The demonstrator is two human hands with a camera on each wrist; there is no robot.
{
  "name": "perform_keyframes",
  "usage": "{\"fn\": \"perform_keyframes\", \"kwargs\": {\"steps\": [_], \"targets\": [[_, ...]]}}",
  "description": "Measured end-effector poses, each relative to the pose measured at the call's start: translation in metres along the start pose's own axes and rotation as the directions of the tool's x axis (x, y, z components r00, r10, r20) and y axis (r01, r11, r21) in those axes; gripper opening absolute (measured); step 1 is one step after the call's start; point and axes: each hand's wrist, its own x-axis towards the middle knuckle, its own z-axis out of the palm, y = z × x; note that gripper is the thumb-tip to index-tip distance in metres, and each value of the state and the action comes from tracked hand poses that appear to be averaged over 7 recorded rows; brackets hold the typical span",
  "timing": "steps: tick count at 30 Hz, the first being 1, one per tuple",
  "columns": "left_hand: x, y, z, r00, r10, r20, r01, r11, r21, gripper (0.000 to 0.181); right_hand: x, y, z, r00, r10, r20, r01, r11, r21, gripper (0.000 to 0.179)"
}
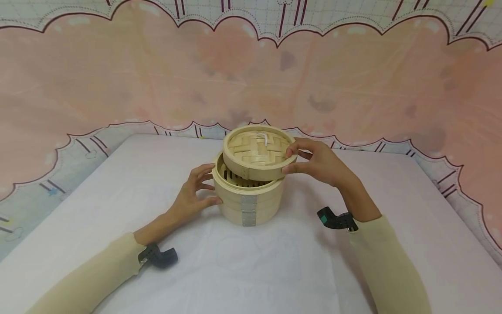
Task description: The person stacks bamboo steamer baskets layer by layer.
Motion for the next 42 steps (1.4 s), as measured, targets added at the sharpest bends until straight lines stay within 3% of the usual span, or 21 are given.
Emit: {"fn": "perform_keyframes", "kwargs": {"steps": [21,42], "targets": [[0.0,0.003,-0.002,1.0,-0.018,-0.005,0.018,1.0,0.003,0.085,0.004,-0.003,0.011,0.998,-0.03,0.054,0.024,0.994,0.102,0.029],[-0.002,-0.001,0.0,1.0,0.022,0.0,-0.022,1.0,0.018,0.086,0.0,0.003,0.012,0.995,-0.071,0.076,0.059,0.987,0.153,0.027]]}}
